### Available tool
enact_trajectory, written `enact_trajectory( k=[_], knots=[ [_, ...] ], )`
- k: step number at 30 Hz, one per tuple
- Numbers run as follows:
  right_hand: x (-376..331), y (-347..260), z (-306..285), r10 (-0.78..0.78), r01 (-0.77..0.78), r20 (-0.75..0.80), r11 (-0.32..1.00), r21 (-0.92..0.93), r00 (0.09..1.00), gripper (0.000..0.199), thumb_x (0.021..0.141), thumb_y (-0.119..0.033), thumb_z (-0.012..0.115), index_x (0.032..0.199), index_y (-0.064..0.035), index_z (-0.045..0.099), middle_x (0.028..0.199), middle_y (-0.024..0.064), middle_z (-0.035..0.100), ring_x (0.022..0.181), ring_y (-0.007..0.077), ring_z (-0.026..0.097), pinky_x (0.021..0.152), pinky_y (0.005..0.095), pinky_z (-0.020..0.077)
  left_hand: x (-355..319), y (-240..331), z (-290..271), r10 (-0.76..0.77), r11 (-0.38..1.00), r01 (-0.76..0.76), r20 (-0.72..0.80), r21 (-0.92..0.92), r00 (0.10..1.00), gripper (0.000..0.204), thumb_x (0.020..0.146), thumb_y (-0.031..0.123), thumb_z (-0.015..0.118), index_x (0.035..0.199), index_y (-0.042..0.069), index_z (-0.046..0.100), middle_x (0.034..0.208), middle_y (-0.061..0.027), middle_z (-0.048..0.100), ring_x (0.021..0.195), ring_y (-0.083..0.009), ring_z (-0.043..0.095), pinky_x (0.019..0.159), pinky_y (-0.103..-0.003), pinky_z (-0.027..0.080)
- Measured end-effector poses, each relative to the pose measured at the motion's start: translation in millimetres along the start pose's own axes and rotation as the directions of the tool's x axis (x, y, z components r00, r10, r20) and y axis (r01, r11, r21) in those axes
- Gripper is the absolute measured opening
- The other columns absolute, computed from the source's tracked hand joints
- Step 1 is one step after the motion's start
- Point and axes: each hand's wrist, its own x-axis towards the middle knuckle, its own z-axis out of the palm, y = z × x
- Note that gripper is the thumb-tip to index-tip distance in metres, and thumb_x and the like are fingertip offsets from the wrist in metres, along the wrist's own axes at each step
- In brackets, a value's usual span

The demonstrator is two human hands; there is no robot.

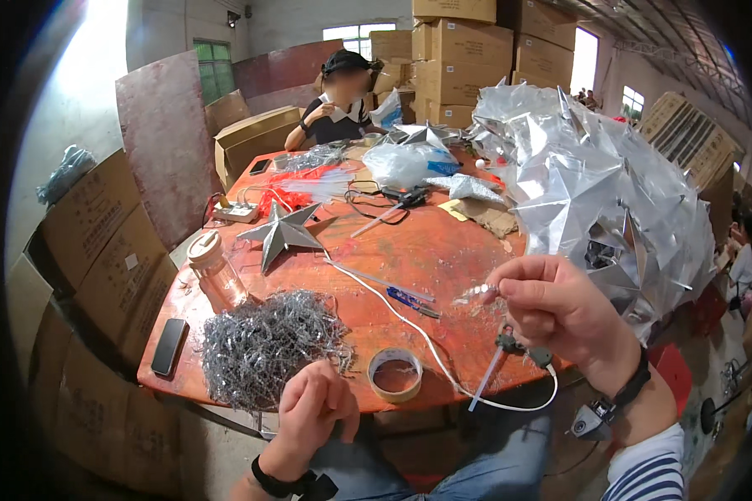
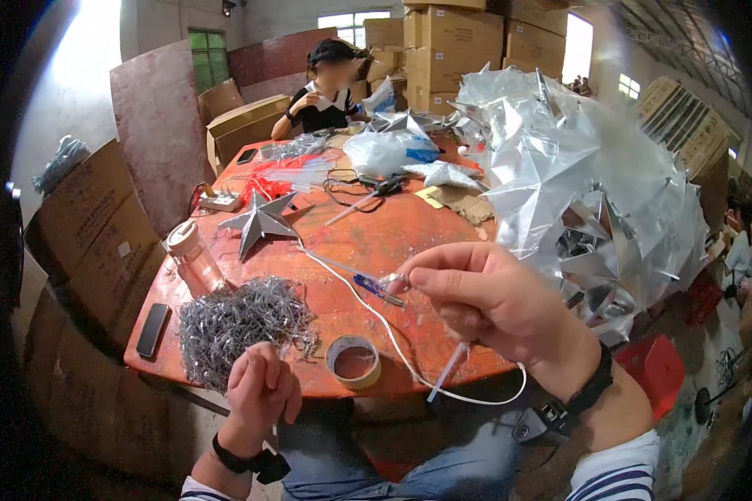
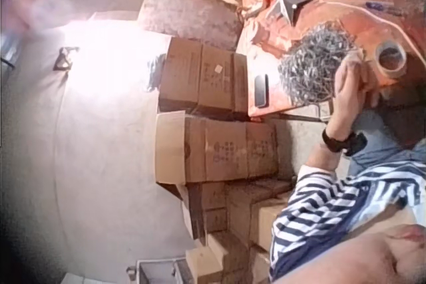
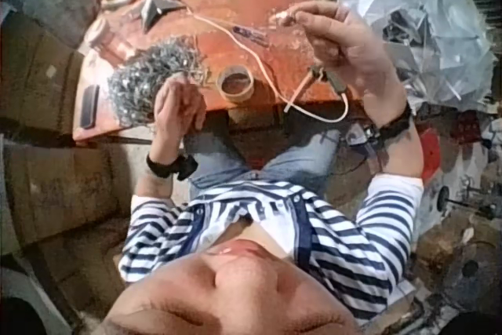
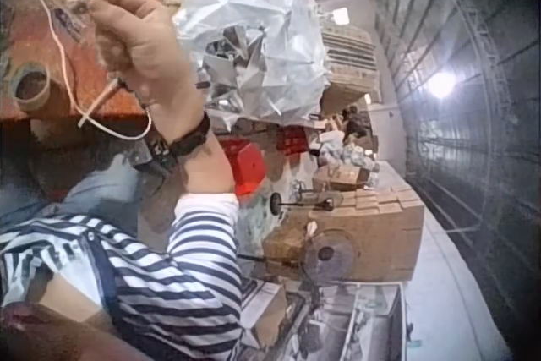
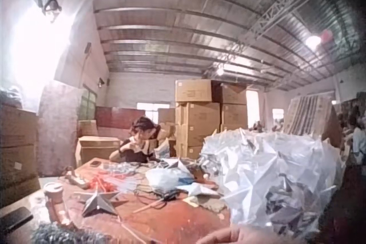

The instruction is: The person uses a hot glue gun to apply adhesive to the edges of a silver star-shaped decoration. They then press a strip of silver tinsel onto the glued edges to secure it. The person repeats this process for multiple edges of the star.

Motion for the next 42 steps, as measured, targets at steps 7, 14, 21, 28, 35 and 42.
enact_trajectory(
  k=[7,14,21,28,35,42],
  knots=[
    [-19,7,14,0.086,-0.070,0.186,0.993,-0.090,0.979,0.021,0.092,-0.016,0.062,0.105,0.0001,0.065,0.065,-0.0033,0.054,0.048,0.0022,0.039,0.042,0.0191,0.0252,28,5,73,-0.135,0.968,0.151,0.092,-0.202,0.987,0.046,0.095,0.038,0.053,0.119,0.001,0.045,0.107,-0.0128,0.059,0.096,-0.0234,0.060,0.079,-0.037,0.050],
    [-22,21,1,0.163,-0.137,0.117,0.970,-0.201,0.980,0.024,0.092,-0.015,0.062,0.110,0.0009,0.064,0.071,-0.0022,0.058,0.053,0.0015,0.044,0.045,0.0169,0.0286,29,10,55,-0.269,0.963,0.266,0.089,0.041,0.959,0.034,0.099,0.033,0.047,0.100,0.001,0.057,0.071,-0.0058,0.060,0.057,-0.0146,0.058,0.053,-0.024,0.047],
    [-39,41,-20,0.184,-0.165,0.047,0.950,-0.264,0.982,0.027,0.095,-0.013,0.056,0.116,0.0019,0.061,0.074,-0.0028,0.058,0.059,0.0005,0.046,0.050,0.0149,0.0319,41,12,18,-0.077,0.787,0.013,0.076,0.617,0.994,0.030,0.102,0.017,0.042,0.122,-0.001,0.057,0.079,-0.0028,0.060,0.072,-0.0098,0.058,0.065,-0.024,0.049],
    [-36,76,-60,0.214,-0.212,-0.021,0.944,-0.254,0.977,0.026,0.093,-0.012,0.057,0.117,-0.0008,0.061,0.073,-0.0017,0.060,0.054,0.0009,0.046,0.047,0.0154,0.0342,39,3,-22,-0.080,0.686,0.063,-0.010,0.725,0.997,0.029,0.099,0.007,0.045,0.126,0.002,0.054,0.084,-0.0039,0.063,0.079,-0.0104,0.061,0.067,-0.024,0.050],
    [-12,101,-70,0.115,-0.116,-0.025,0.929,-0.351,0.993,0.021,0.092,-0.010,0.057,0.112,-0.0013,0.060,0.076,0.0026,0.064,0.059,0.0032,0.055,0.050,0.0163,0.0424,36,-11,-54,-0.089,0.718,0.143,-0.114,0.682,0.989,0.023,0.092,0.004,0.058,0.115,0.000,0.058,0.086,-0.0036,0.063,0.077,-0.0088,0.059,0.066,-0.023,0.048],
    [-5,117,-79,0.032,-0.072,-0.095,0.892,-0.446,0.995,0.017,0.092,-0.009,0.058,0.105,0.0006,0.062,0.081,0.0047,0.066,0.065,0.0065,0.059,0.055,0.0193,0.0473,33,-20,-67,-0.047,0.630,0.125,-0.123,0.766,0.991,0.017,0.089,0.003,0.063,0.106,0.001,0.059,0.083,0.0001,0.060,0.073,-0.0050,0.054,0.061,-0.020,0.045]
  ],
)
